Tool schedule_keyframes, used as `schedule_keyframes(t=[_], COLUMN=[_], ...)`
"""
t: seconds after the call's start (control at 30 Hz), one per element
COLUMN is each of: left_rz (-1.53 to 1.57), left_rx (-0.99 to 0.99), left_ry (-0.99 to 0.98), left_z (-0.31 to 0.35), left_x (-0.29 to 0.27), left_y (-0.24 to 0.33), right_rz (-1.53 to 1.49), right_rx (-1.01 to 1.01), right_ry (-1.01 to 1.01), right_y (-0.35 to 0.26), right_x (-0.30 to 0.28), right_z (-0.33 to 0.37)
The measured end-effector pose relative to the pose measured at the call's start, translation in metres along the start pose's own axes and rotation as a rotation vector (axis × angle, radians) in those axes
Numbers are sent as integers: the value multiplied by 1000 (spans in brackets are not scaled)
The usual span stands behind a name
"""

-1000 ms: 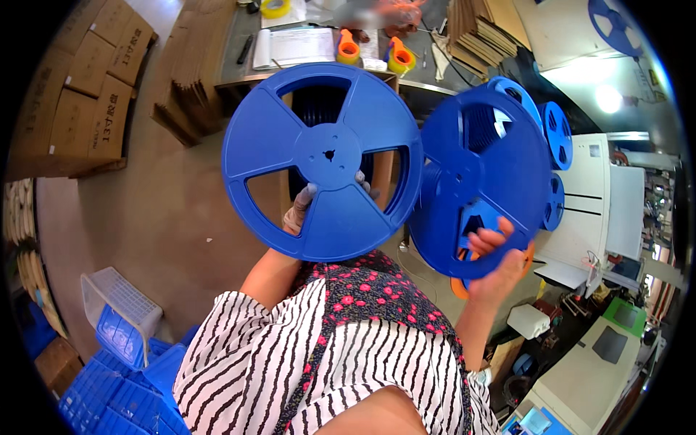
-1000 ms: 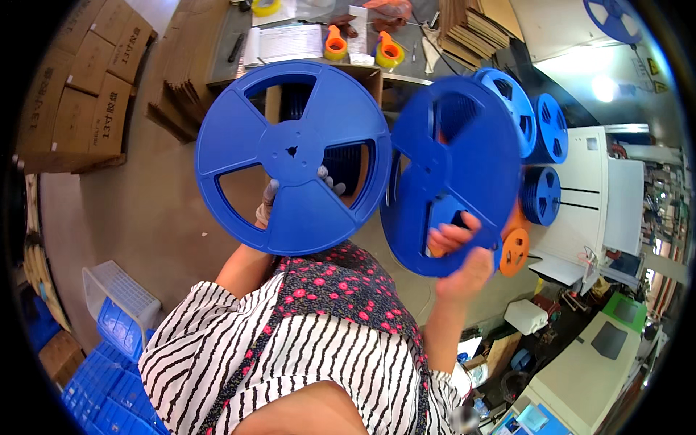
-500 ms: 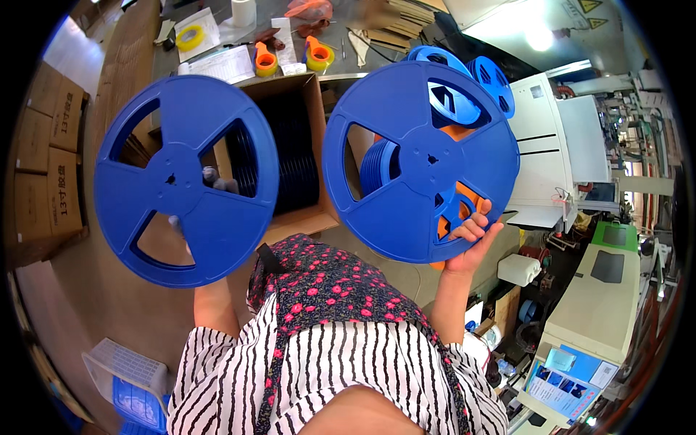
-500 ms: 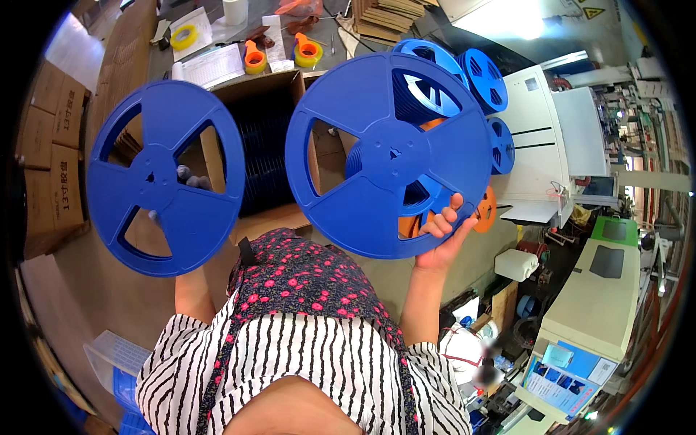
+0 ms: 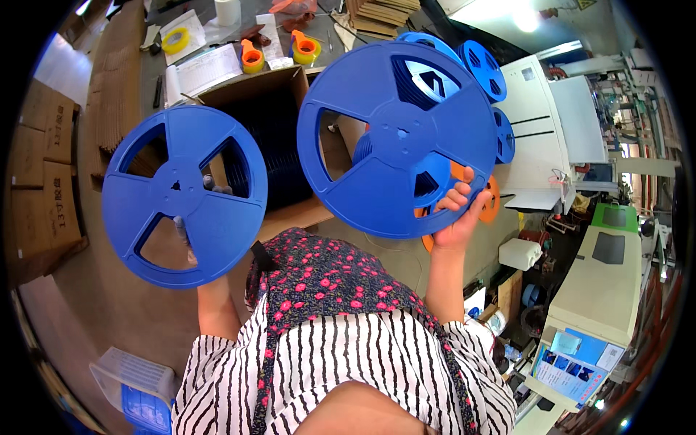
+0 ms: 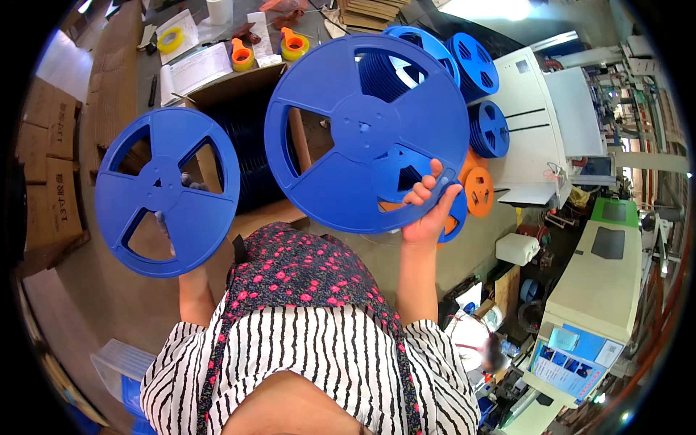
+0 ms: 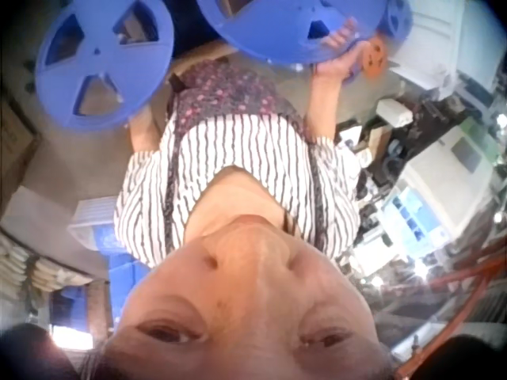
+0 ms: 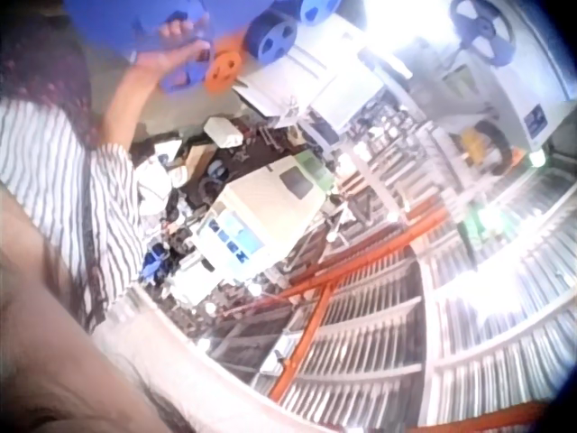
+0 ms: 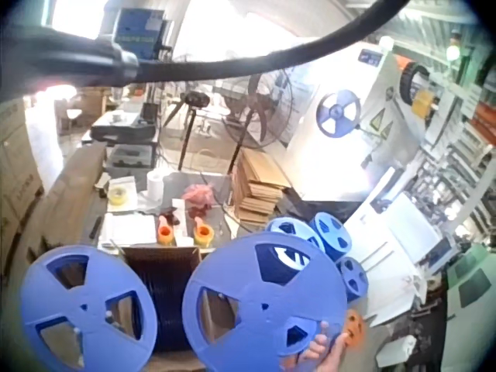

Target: The person picks up blue plastic spools from a cardboard box and stacks them onto a pile of similar spools on a nearby table. The person handles the spools one by one, rotating them to align before placing them on the stack.

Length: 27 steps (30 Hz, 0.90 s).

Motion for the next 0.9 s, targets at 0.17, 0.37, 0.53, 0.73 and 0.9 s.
schedule_keyframes(t=[0.17,0.37,0.53,0.73,0.9], left_rz=[84,123,-16,-63,58], left_rx=[-72,-66,-66,-50,-190], left_ry=[-11,-86,71,58,134], left_z=[2,1,0,8,15], left_x=[-12,0,-21,-12,-19], left_y=[-15,-15,-8,-4,-9], right_rz=[322,338,255,-5,-147], right_rx=[-48,-29,-26,51,92], right_ry=[-8,-32,5,-26,-12], right_y=[0,-1,-11,-29,-29], right_x=[6,8,3,0,5], right_z=[-3,-3,3,16,26])
Point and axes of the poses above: each hand's wrist, its own z-axis away from the middle knuckle, its own x-axis out of the palm, y = z × x, the point moved 5 cm from there along -z, towards the middle knuckle, and after that the axes turned 12 degrees about -z, right-handed, at the moved point
